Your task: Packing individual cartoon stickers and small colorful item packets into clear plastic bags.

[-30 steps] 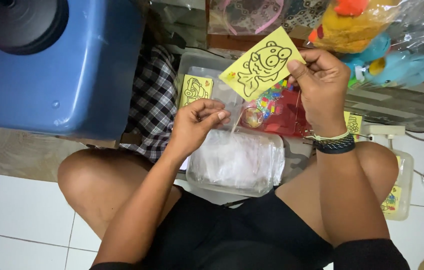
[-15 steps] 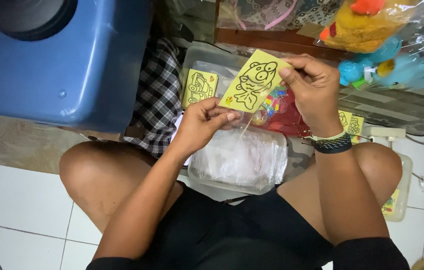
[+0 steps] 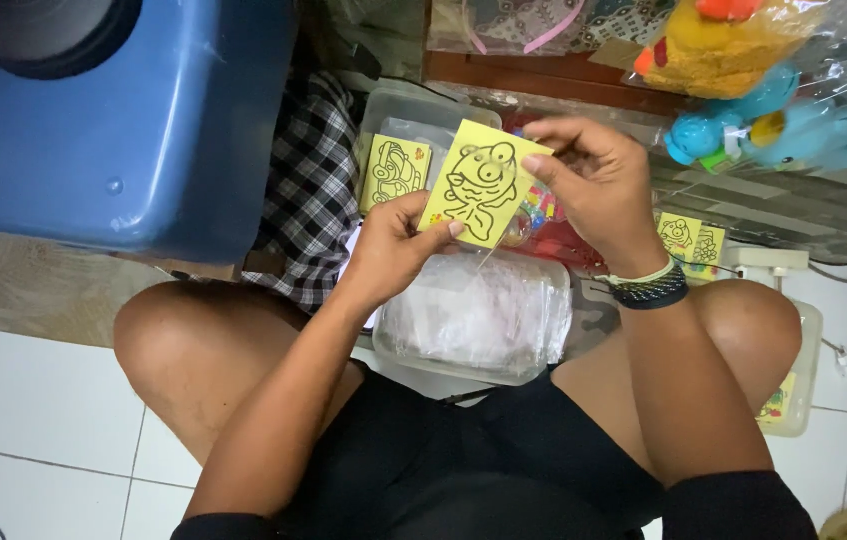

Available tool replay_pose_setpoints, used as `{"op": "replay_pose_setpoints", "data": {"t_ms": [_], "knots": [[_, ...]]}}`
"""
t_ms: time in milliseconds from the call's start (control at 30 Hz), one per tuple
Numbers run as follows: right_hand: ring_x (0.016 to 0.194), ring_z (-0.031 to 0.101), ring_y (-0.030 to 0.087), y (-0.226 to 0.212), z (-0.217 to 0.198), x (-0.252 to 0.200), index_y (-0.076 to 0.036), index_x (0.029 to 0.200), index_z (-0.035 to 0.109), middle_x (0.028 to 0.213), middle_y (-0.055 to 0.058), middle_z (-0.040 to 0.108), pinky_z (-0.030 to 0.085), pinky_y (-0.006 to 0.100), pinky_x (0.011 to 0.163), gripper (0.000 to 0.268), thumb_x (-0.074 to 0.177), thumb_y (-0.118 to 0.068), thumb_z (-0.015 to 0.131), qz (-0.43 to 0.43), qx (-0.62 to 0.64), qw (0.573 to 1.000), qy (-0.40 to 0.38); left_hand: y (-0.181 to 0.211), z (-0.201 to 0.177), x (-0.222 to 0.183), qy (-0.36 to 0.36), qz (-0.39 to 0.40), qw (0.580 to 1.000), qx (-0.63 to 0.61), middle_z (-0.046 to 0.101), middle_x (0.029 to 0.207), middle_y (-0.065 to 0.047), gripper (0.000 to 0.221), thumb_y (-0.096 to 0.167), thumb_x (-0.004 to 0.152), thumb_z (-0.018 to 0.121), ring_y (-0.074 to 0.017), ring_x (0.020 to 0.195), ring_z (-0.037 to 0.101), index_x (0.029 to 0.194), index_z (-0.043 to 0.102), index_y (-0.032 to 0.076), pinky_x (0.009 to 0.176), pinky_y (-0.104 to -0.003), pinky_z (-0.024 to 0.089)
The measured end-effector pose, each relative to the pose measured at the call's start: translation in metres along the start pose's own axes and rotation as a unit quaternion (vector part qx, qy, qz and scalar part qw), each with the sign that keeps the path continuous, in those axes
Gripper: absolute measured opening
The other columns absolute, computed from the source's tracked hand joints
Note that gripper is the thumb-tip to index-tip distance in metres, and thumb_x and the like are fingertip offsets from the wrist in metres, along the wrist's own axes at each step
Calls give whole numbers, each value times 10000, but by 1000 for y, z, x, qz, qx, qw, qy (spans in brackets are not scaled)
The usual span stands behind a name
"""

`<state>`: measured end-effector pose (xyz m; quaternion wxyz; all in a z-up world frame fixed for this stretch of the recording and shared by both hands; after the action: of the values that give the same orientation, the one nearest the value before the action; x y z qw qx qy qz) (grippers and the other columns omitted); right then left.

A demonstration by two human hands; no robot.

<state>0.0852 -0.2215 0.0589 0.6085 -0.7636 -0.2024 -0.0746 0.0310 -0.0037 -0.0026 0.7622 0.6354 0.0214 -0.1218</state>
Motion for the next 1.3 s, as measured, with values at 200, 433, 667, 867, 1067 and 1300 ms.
{"op": "replay_pose_setpoints", "data": {"t_ms": [200, 433, 667, 867, 1067, 1300], "knots": [[814, 612, 141, 4, 6, -3, 26, 1051, 733, 897, 124, 684, 507, 289, 771, 124, 956, -8, 806, 0, -1, 1000, -14, 2, -6, -1, 17, 9, 1000, -16, 745, 803, -194, 202, 26, 880, 768, -171, 760, 722, 1060, 706, -41, 687, -311, 655], [1035, 649, 299, -18, 16, 1, 26, 1044, 752, 1088, 219, 690, 497, 429, 942, 216, 1024, -184, 704, -26, 1, 993, -116, 14, -9, -4, 37, 34, 999, 13, 733, 708, -95, 115, 69, 873, 792, -66, 677, 663, 941, 716, 16, 600, -235, 601], [1003, 644, 244, -15, 15, 0, 2, 943, 725, 1110, 180, 698, 484, 372, 878, 160, 931, -138, 800, -21, -9, 987, -158, 13, -7, -4, 5, 7, 999, 39, 743, 722, -97, 152, 76, 877, 789, -91, 638, 671, 1001, 727, 14, 583, -233, 571], [971, 683, 248, -10, 19, -4, -10, 998, 759, 1069, 178, 721, 526, 383, 844, 81, 935, -59, 770, -3, -8, 981, -194, 11, -5, -4, -6, -6, 999, 35, 749, 723, -125, 149, 64, 872, 770, -127, 626, 709, 1002, 724, 8, 582, -245, 586], [931, 706, 277, -8, 23, -5, -21, 1045, 769, 1047, 185, 735, 542, 409, 820, 161, 898, -83, 792, 16, -25, 970, -243, 3, -9, -2, 2, 14, 999, 43, 751, 740, -126, 186, 52, 870, 758, -121, 656, 693, 1052, 738, 16, 597, -245, 584], [855, 655, 152, 10, 22, -11, 12, 1243, 636, 967, 118, 697, 546, 274, 755, 351, 925, -52, 769, 153, 67, 974, -152, 14, -13, -1, 74, 86, 994, -2, 749, 746, -116, 188, 69, 898, 778, -101, 680, 681, 1080, 744, 34, 626, -257, 601]]}}
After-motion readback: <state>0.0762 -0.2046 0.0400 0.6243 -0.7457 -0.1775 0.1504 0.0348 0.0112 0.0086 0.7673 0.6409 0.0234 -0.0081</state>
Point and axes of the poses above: each hand's wrist, its own x-axis towards the middle knuckle, its own z-axis out of the palm, y = z × x, the point moved 3 cm from there along x, towards the middle knuckle
